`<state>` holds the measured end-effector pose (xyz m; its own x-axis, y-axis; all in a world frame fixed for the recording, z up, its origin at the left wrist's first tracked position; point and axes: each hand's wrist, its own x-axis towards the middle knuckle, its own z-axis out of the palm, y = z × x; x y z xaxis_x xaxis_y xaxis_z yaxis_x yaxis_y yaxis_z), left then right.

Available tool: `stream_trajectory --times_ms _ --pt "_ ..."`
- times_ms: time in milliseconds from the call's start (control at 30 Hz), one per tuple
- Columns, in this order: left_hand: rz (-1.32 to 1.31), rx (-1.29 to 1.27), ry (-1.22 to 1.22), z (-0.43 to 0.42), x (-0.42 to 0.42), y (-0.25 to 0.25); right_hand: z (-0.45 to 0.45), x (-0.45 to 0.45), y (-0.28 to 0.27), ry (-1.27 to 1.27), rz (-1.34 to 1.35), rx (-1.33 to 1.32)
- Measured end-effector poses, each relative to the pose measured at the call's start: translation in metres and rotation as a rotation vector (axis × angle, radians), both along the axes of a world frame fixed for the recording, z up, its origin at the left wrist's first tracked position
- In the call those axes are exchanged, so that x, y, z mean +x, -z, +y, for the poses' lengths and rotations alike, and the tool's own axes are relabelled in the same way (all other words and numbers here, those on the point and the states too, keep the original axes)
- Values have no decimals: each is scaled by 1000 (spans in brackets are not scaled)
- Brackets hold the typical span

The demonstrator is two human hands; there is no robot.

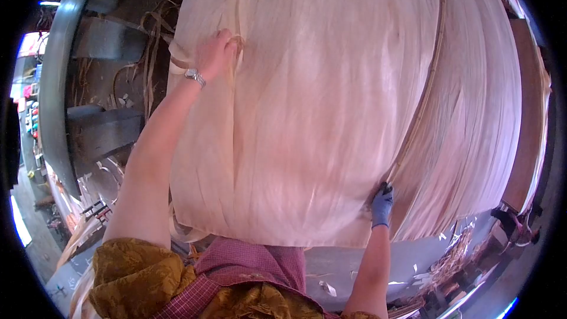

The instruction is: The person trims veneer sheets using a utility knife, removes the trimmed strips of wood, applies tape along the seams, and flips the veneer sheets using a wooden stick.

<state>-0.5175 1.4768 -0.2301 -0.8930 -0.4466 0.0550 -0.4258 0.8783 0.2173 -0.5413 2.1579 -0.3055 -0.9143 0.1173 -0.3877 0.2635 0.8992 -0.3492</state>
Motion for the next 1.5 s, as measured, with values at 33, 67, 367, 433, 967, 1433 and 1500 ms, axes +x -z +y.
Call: stream_trajectory --times_ms 33,67,367,433,967,1433,1500 --pt "10 40 -11 -6 -4 7 -2 0 -3 9 -11 2" --pt "34 54 1 -12 -9 17 -5 0 -5 19 -21 3" --pt "-32 84 -25 -10 -31 24 -2 2 -1 53 -37 -10" --pt "-128 163 -108 -15 -40 30 -5 3 -5 52 -42 15" --pt "118 990 -592 -41 -44 45 2 -5 7 -19 34 50" --pt "-434 -92 -826 -52 327 -66 -1 -1 5 -83 50 -13" --pt "-589 3 -1104 -5 445 -89 4 -1 12 -110 81 -41"
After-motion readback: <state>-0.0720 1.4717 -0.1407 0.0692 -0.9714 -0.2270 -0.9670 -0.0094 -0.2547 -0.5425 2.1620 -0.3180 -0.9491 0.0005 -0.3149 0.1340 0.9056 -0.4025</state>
